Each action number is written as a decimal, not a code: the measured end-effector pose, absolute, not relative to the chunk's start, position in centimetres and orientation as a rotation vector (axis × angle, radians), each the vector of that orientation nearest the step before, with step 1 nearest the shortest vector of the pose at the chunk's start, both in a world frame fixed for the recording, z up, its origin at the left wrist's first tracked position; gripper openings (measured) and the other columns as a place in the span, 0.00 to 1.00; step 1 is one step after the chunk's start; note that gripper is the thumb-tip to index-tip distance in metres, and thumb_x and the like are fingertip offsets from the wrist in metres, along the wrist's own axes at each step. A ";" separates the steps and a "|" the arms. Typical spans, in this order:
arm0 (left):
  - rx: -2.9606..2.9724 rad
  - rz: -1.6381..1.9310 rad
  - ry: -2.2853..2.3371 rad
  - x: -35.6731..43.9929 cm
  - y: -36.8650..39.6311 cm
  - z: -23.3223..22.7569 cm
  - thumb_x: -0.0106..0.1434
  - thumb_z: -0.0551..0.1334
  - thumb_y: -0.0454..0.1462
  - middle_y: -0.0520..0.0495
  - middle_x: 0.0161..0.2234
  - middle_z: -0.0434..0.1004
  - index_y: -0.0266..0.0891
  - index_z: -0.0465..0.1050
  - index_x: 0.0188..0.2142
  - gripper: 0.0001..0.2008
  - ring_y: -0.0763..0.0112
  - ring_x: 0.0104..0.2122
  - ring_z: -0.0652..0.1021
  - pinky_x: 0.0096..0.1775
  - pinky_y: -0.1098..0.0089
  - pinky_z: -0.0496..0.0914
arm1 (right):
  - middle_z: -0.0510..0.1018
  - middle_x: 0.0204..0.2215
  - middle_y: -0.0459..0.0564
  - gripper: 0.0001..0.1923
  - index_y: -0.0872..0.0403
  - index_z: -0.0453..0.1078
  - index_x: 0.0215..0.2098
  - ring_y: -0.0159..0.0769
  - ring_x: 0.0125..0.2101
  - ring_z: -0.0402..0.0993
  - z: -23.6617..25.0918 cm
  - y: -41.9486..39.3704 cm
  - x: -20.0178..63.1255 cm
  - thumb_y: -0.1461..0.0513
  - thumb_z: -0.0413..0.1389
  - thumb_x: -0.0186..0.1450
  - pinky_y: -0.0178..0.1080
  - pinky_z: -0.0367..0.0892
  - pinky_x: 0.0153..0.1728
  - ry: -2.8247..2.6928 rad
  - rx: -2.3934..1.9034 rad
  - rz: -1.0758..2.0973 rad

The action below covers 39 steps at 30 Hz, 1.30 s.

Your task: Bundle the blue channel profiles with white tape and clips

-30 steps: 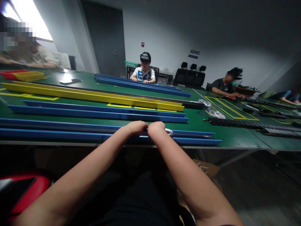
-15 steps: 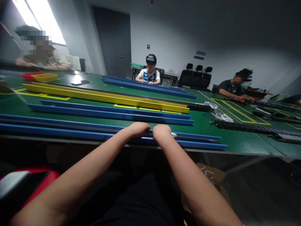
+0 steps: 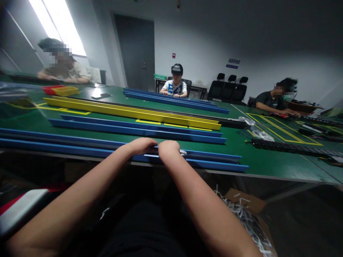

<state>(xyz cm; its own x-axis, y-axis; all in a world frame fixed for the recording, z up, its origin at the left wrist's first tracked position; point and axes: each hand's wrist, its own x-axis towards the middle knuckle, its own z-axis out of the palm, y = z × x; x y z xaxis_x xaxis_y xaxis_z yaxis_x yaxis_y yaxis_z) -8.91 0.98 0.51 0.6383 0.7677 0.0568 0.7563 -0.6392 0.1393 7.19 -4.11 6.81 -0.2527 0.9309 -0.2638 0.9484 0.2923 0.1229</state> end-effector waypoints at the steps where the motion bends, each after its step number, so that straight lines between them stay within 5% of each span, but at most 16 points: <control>1: 2.735 0.152 1.300 -9.1 1.0 0.5 0.58 0.59 0.45 0.49 0.30 0.78 0.44 0.73 0.33 0.09 0.69 0.28 0.73 0.28 0.71 0.57 | 0.77 0.47 0.64 0.16 0.58 0.75 0.48 0.45 0.48 0.75 6.8 -4.3 7.3 0.64 0.52 0.64 0.43 0.69 0.48 2.320 1.684 -0.066; 7: 2.691 0.128 1.382 -9.1 0.9 0.6 0.58 0.58 0.49 0.49 0.30 0.77 0.45 0.73 0.34 0.13 0.68 0.27 0.72 0.27 0.70 0.56 | 0.80 0.43 0.58 0.17 0.52 0.72 0.50 0.46 0.42 0.77 7.5 -4.9 10.8 0.61 0.49 0.66 0.44 0.70 0.42 2.516 1.575 0.057; 16: 2.624 0.078 1.466 -9.0 0.8 1.2 0.55 0.59 0.53 0.49 0.32 0.78 0.47 0.75 0.37 0.18 0.66 0.30 0.74 0.28 0.70 0.59 | 0.77 0.48 0.62 0.22 0.56 0.72 0.52 0.49 0.45 0.75 8.1 -3.3 15.2 0.54 0.53 0.64 0.43 0.70 0.43 2.263 1.571 -0.052; 25: 2.623 0.093 1.479 -9.0 0.6 1.2 0.55 0.58 0.54 0.50 0.31 0.77 0.47 0.74 0.36 0.17 0.67 0.28 0.72 0.26 0.70 0.56 | 0.77 0.47 0.64 0.18 0.58 0.76 0.48 0.48 0.49 0.74 6.2 -2.6 13.7 0.68 0.52 0.62 0.45 0.70 0.46 2.129 1.773 -0.003; 39: 2.597 0.110 1.498 -8.7 0.4 1.4 0.55 0.60 0.52 0.50 0.32 0.79 0.47 0.75 0.36 0.16 0.66 0.29 0.74 0.27 0.70 0.58 | 0.74 0.51 0.65 0.19 0.59 0.76 0.48 0.49 0.51 0.73 6.6 -2.4 12.2 0.70 0.55 0.59 0.47 0.70 0.48 2.033 1.866 -0.078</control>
